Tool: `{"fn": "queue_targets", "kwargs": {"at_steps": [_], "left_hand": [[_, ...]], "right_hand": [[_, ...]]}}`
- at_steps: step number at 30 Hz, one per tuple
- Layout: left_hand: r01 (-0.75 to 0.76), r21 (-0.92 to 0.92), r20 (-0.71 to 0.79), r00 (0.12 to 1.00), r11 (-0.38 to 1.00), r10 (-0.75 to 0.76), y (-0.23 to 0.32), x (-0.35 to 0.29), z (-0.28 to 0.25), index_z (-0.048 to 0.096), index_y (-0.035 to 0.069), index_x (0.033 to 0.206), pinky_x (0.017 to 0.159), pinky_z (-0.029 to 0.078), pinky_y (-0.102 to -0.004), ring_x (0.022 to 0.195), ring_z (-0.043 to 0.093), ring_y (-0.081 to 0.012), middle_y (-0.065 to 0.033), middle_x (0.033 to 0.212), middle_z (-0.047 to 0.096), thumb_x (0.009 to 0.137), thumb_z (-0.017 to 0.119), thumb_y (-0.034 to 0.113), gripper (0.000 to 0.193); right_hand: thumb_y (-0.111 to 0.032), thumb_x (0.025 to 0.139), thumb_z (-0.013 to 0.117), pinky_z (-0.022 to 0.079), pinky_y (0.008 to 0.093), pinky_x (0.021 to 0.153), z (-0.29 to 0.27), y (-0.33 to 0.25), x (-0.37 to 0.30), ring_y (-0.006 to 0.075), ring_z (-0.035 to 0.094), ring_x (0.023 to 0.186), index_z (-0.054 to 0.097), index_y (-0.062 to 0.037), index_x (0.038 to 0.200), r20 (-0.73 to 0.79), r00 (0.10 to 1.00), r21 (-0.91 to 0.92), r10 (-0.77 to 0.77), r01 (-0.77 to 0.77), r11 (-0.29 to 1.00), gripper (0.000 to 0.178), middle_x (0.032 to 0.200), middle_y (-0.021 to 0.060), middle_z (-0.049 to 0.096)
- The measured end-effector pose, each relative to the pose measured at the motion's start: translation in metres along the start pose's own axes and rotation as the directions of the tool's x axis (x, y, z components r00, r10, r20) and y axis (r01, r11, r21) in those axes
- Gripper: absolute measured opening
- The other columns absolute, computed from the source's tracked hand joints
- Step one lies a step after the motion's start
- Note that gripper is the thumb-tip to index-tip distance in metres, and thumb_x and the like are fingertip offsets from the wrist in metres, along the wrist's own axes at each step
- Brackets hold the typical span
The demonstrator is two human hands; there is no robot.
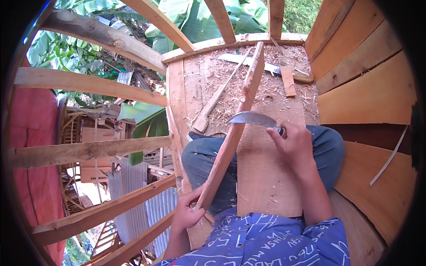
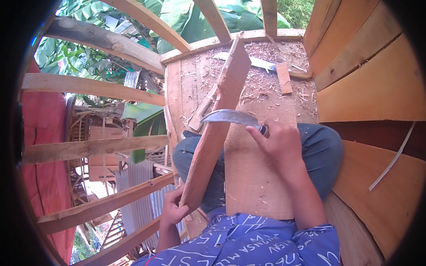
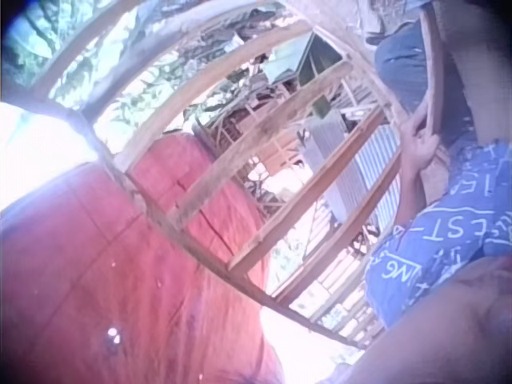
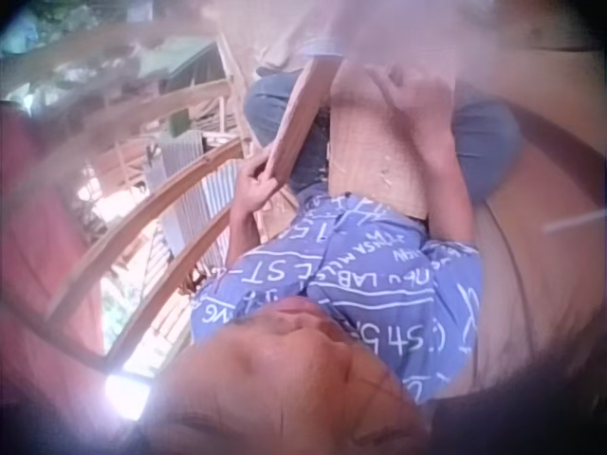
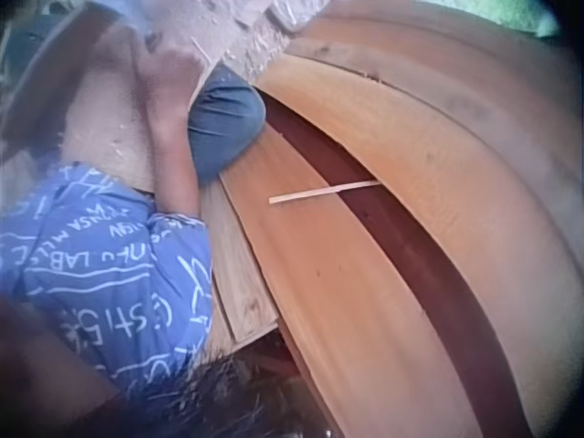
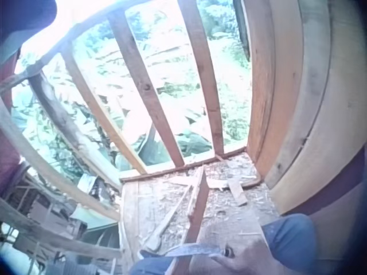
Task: The person sits cross-legged on a wooden floor and uses a curved knife to shave and smooth a rectangular piece of wood. They hold the wood with their left hand and repeatedly scrape the surface with the knife in their right hand, creating wood shavings.
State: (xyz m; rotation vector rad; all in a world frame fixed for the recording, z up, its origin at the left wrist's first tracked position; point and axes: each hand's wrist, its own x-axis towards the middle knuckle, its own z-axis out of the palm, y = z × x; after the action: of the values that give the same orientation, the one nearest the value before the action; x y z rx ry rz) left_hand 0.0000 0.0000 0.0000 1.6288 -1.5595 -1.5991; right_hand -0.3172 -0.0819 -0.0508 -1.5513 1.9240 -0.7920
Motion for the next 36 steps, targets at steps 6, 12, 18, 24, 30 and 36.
{"fn": "queue_targets", "kwargs": {"at_steps": [6, 12, 18, 24, 30, 36], "left_hand": [[-0.033, 0.025, -0.005, 0.999, 0.999, 0.033, 0.002, -0.005, 0.006, 0.056, -0.004, 0.130, 0.096, 0.047, -0.0317, 0.109, 0.063, -0.0210, -0.0179, 0.118, 0.066, 0.060, 0.053, 0.002, 0.069], [-0.033, 0.054, -0.027, 0.999, 0.998, 0.035, 0.003, -0.002, 0.010, 0.057, -0.003, 0.129, 0.095, 0.048, -0.0312, 0.106, 0.065, -0.0210, -0.0181, 0.114, 0.068, 0.059, 0.054, 0.003, 0.070], [-0.051, 0.044, -0.055, 0.997, 0.998, 0.053, 0.000, -0.008, 0.009, 0.058, -0.003, 0.127, 0.094, 0.048, -0.0309, 0.104, 0.066, -0.0210, -0.0168, 0.110, 0.069, 0.059, 0.053, 0.003, 0.069], [-0.035, 0.020, -0.055, 0.998, 0.999, 0.036, 0.003, -0.005, 0.009, 0.057, -0.004, 0.129, 0.094, 0.046, -0.0281, 0.105, 0.063, -0.0156, -0.0124, 0.110, 0.068, 0.061, 0.055, 0.004, 0.068], [-0.095, -0.015, -0.096, 0.991, 0.995, 0.093, -0.003, 0.004, 0.015, 0.057, -0.006, 0.128, 0.090, 0.046, -0.0285, 0.099, 0.061, -0.0134, -0.0089, 0.108, 0.067, 0.062, 0.055, 0.013, 0.070], [-0.117, -0.033, -0.018, 0.993, 0.993, 0.116, -0.002, -0.005, 0.014, 0.054, -0.010, 0.128, 0.092, 0.045, -0.0295, 0.104, 0.059, -0.0160, -0.0098, 0.111, 0.064, 0.063, 0.051, 0.011, 0.068]], "right_hand": [[-0.056, 0.086, 0.061, 0.049, 0.0443, 0.052, 0.002, -0.011, 0.014, 0.0362, 0.062, 0.054, 0.062, -0.0006, 0.064, -0.077, 0.997, -0.017, -0.003, 0.002, 1.000, 0.060, 0.054, 0.0188, 0.057], [-0.057, 0.085, 0.062, 0.049, 0.0445, 0.052, 0.005, 0.005, 0.012, 0.0361, 0.062, 0.055, 0.060, -0.0017, 0.063, -0.107, 0.987, -0.111, -0.124, 0.112, 0.987, 0.060, 0.055, 0.0173, 0.058], [-0.059, 0.085, 0.060, 0.049, 0.0438, 0.052, -0.010, 0.009, 0.028, 0.0339, 0.063, 0.054, 0.062, -0.0044, 0.065, -0.090, 0.996, -0.143, -0.019, 0.006, 0.990, 0.058, 0.054, 0.0141, 0.059], [-0.051, 0.087, 0.063, 0.049, 0.0422, 0.052, 0.015, 0.008, 0.004, 0.0337, 0.063, 0.055, 0.064, -0.0014, 0.070, -0.053, 0.967, -0.005, -0.250, 0.250, 0.968, 0.052, 0.055, 0.0167, 0.059], [-0.059, 0.087, 0.057, 0.052, 0.0454, 0.056, 0.007, 0.011, 0.016, 0.0350, 0.065, 0.058, 0.061, -0.0038, 0.065, -0.123, 0.958, -0.031, -0.261, 0.259, 0.965, 0.060, 0.058, 0.0174, 0.060], [-0.061, 0.085, 0.058, 0.051, 0.0463, 0.061, -0.007, 0.025, 0.015, 0.0364, 0.064, 0.061, 0.065, -0.0030, 0.070, -0.057, 0.994, 0.115, -0.089, 0.095, 0.989, 0.061, 0.060, 0.0182, 0.061]]}}
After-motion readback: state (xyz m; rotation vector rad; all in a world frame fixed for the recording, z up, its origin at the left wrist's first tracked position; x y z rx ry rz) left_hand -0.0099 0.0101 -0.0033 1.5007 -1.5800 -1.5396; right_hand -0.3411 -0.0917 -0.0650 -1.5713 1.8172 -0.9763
